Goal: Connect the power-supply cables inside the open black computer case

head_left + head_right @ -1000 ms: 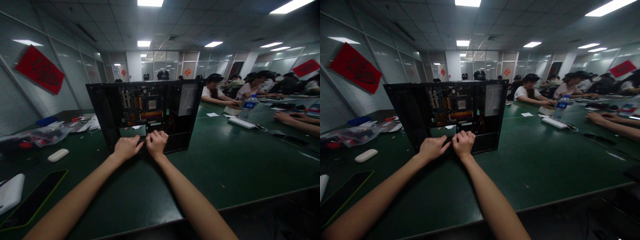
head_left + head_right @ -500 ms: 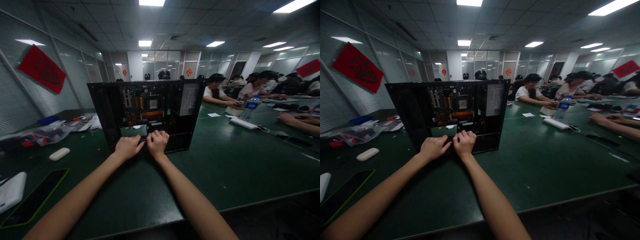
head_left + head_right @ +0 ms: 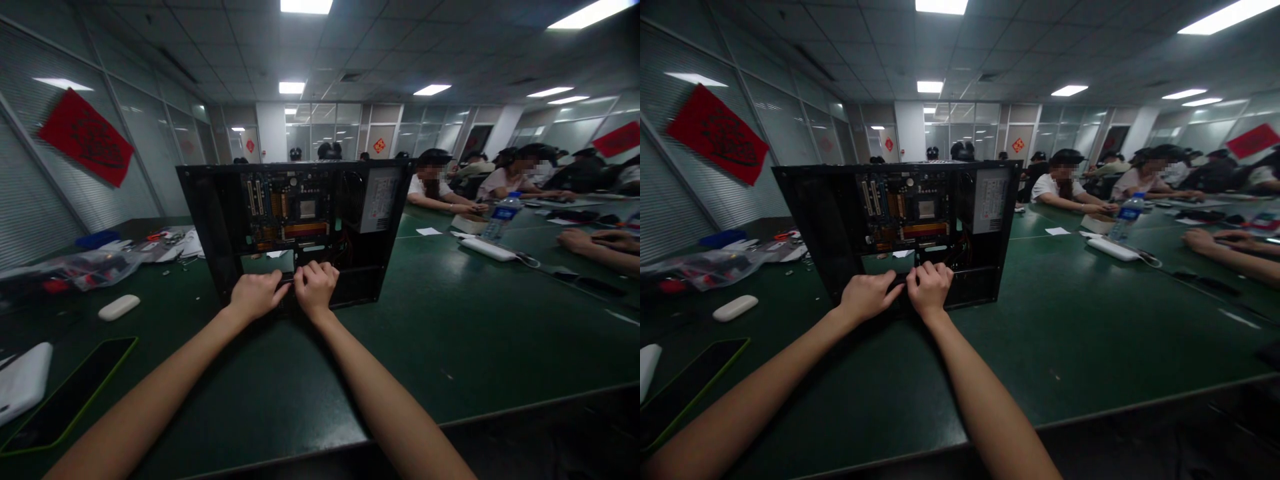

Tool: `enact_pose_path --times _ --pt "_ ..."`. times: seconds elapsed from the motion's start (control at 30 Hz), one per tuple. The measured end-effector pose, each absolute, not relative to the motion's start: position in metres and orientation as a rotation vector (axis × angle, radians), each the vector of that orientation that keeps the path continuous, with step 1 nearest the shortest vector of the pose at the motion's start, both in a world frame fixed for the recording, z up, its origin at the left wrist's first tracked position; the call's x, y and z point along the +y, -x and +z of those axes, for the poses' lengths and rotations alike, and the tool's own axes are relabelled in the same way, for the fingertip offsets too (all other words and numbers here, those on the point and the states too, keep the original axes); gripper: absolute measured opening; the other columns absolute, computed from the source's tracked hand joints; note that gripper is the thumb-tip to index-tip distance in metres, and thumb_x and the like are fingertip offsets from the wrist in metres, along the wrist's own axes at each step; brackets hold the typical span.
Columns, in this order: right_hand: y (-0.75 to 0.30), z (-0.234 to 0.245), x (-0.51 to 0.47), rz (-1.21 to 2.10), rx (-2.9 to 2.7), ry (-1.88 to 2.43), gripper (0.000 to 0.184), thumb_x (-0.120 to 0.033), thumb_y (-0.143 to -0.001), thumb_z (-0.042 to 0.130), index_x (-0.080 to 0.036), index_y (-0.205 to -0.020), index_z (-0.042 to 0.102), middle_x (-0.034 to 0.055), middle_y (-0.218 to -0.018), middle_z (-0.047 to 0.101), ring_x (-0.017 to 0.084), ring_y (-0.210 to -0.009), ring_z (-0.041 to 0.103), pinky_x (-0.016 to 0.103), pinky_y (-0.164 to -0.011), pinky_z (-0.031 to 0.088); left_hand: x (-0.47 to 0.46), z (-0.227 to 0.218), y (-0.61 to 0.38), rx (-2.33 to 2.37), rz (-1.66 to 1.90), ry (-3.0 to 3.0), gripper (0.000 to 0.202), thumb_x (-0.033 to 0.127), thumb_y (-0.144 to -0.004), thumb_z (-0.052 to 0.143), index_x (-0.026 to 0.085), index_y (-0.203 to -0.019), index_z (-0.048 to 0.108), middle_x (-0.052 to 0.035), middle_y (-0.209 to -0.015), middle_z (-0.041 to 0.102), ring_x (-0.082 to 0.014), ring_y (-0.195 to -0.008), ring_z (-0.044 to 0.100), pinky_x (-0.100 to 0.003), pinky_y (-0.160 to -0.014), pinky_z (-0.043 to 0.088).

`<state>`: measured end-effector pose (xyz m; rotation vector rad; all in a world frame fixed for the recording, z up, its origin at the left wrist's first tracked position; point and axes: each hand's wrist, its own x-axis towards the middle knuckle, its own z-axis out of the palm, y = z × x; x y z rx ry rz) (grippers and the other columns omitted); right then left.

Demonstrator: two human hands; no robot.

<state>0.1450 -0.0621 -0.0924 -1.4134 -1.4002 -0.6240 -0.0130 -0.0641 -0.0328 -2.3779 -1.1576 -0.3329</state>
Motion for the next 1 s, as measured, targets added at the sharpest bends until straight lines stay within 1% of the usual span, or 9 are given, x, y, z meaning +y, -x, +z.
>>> enact_pose_path --times 0.43,0.5,0.57,0.63,0.7,0.77,0.87,0.93,1.0 --pt "-0.150 -0.082 -0.071 -0.595 -1.524 1.479 0.033 -0.030 -0.096 0.050 -0.020 -0.068 0.063 0.0042 -0.075 0.065 0.020 -0.081 0.053 0.036 -0.079 0.030 -0.062 -0.035 0.014 -1.144 -0.352 2.395 0.041 0.048 -0.100 0.039 0.016 -0.098 0.065 -0.0121 -0.080 0.074 -0.0308 -0.069 0.072 -0.033 -0.055 0.048" --pt "-0.159 -0.069 -0.072 -0.510 -1.623 1.521 0.031 -0.031 -0.098 0.047 -0.020 -0.075 0.065 0.0051 -0.081 0.068 0.019 -0.081 0.057 0.033 -0.074 0.032 -0.062 -0.035 0.015 -1.130 -0.362 2.404 0.041 0.048 -0.100 0.040 0.016 -0.098 0.065 -0.0121 -0.080 0.074 -0.0305 -0.069 0.072 -0.032 -0.054 0.048" --pt "-0.174 -0.051 -0.067 -0.347 -1.648 1.597 0.029 -0.031 -0.101 0.042 -0.020 -0.091 0.068 0.0058 -0.093 0.071 0.019 -0.084 0.061 0.031 -0.069 0.033 -0.060 -0.035 0.016 -1.106 -0.371 2.418 0.043 0.049 -0.101 0.039 0.015 -0.097 0.065 -0.0124 -0.082 0.074 -0.0299 -0.069 0.072 -0.032 -0.054 0.049" --pt "-0.191 -0.033 -0.057 -0.177 -1.644 1.710 0.028 -0.032 -0.101 0.041 -0.021 -0.108 0.067 0.0068 -0.105 0.073 0.020 -0.089 0.065 0.029 -0.070 0.036 -0.058 -0.035 0.018 -1.082 -0.359 2.430 0.045 0.049 -0.102 0.037 0.015 -0.097 0.065 -0.0128 -0.081 0.074 -0.0297 -0.068 0.072 -0.032 -0.054 0.049" --pt "-0.206 -0.020 -0.043 -0.008 -1.809 1.800 0.031 -0.027 -0.100 0.042 -0.019 -0.117 0.066 0.0108 -0.111 0.073 0.023 -0.098 0.066 0.028 -0.076 0.039 -0.056 -0.034 0.019 -1.063 -0.324 2.438 0.047 0.050 -0.102 0.035 0.015 -0.097 0.065 -0.0126 -0.077 0.073 -0.0292 -0.066 0.071 -0.032 -0.053 0.049" --pt "-0.218 -0.013 -0.028 0.138 -2.006 1.823 0.029 -0.019 -0.097 0.045 -0.016 -0.113 0.069 0.0132 -0.113 0.073 0.023 -0.104 0.066 0.026 -0.079 0.041 -0.054 -0.033 0.020 -1.041 -0.293 2.447 0.048 0.050 -0.103 0.034 0.015 -0.096 0.065 -0.0121 -0.073 0.072 -0.0279 -0.065 0.071 -0.031 -0.053 0.049" --pt "-0.227 -0.011 -0.012 0.254 -2.156 1.794 0.028 -0.008 -0.090 0.052 -0.016 -0.106 0.074 0.0109 -0.114 0.074 0.020 -0.104 0.067 0.022 -0.080 0.042 -0.053 -0.033 0.021 -0.997 -0.290 2.465 0.045 0.048 -0.103 0.035 0.014 -0.095 0.065 -0.0120 -0.071 0.072 -0.0271 -0.063 0.071 -0.030 -0.052 0.048" --pt "-0.230 -0.013 -0.007 0.302 -2.218 1.785 0.031 -0.007 -0.090 0.053 -0.018 -0.110 0.073 0.0082 -0.117 0.073 0.018 -0.105 0.067 0.020 -0.080 0.043 -0.051 -0.032 0.024 -0.972 -0.295 2.468 0.044 0.047 -0.103 0.037 0.014 -0.094 0.065 -0.0119 -0.070 0.072 -0.0277 -0.063 0.071 -0.031 -0.051 0.048" --pt "-0.232 -0.014 -0.006 0.334 -2.264 1.819 0.030 -0.010 -0.091 0.053 -0.019 -0.112 0.073 0.0084 -0.115 0.074 0.018 -0.101 0.069 0.020 -0.078 0.045 -0.050 -0.033 0.030 -0.947 -0.284 2.470 0.044 0.047 -0.103 0.037 0.014 -0.094 0.065 -0.0113 -0.070 0.072 -0.0278 -0.061 0.070 -0.031 -0.050 0.047"
